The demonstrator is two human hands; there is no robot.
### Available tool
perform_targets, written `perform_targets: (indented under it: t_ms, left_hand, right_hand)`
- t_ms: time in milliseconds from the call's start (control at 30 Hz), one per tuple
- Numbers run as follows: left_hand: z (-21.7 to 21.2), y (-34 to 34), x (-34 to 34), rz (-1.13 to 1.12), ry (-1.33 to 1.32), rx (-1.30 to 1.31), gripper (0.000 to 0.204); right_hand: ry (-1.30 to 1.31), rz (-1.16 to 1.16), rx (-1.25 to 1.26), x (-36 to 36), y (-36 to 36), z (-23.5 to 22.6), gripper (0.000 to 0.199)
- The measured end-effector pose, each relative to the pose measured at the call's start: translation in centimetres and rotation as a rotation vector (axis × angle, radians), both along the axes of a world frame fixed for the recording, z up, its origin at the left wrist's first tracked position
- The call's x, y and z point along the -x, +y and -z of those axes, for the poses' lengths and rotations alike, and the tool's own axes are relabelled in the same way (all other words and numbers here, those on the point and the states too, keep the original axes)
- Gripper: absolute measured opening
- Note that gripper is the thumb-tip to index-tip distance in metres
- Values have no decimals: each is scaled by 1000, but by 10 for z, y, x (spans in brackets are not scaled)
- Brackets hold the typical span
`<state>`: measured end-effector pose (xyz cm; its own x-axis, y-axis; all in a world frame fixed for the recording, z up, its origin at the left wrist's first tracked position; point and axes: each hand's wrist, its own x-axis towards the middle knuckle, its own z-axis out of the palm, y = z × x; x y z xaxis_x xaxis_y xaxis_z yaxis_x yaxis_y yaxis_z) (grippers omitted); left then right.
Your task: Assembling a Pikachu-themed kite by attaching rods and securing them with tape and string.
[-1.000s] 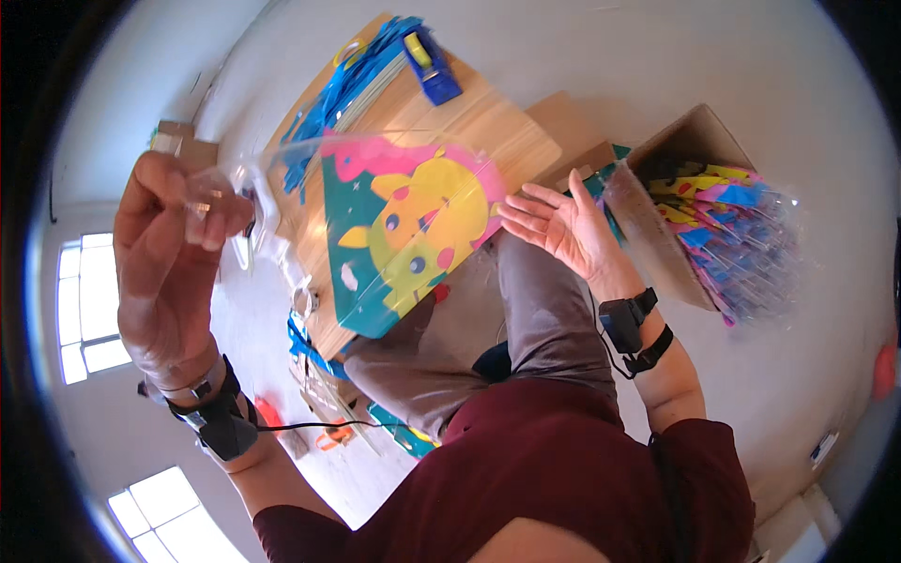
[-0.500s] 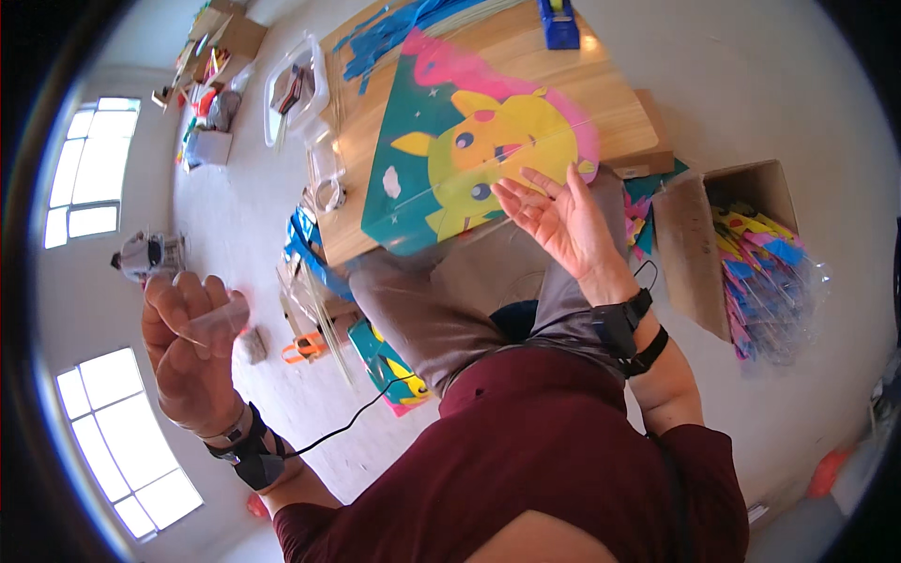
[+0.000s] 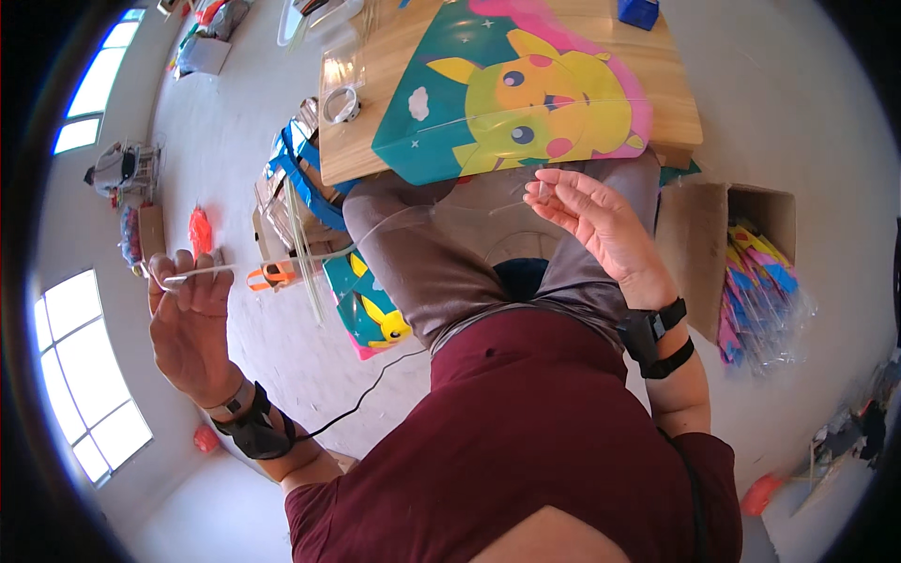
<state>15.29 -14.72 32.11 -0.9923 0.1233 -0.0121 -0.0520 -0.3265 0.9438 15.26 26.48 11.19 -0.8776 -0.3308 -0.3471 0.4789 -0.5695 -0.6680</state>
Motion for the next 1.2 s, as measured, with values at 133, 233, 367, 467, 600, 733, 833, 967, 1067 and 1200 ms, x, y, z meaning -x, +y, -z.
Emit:
perform_targets:
  t_ms: [133,233,367,467,600,733,833,967,1067,1200]
  left_hand:
    - [0,-10,-11,-33,19,-31,20]
    - [3,-16,-17,-91,8,-93,19]
    - [10,-25,-21,-77,5,-71,19]
    - [15,-28,-23,-102,5,-79,18]
    - [20,-26,-26,-111,-10,-106,20]
    - [25,-21,-28,-149,-1,-111,19]
    - [33,-20,-26,-108,-11,-134,18]
    - [49,-20,-25,-142,-52,-158,20]
    - [63,-22,-24,-128,-84,-229,23]
    - [89,-26,-21,-114,-126,-273,26]
  right_hand:
    - [80,-4,-81,3,-15,-1,36]
    - [139,59,-158,6,-20,0,36]
    - [233,145,-258,7,-19,-3,32]
    - [266,216,-336,7,-16,-8,30]
    - [285,288,-370,10,-10,-14,29]
    - [332,355,-343,12,-3,-22,28]
    - [333,399,-376,15,2,-29,27]
    - [389,493,-379,17,6,-38,27]
    - [390,544,-389,17,10,-46,28]
    - [392,613,-390,17,15,-58,30]
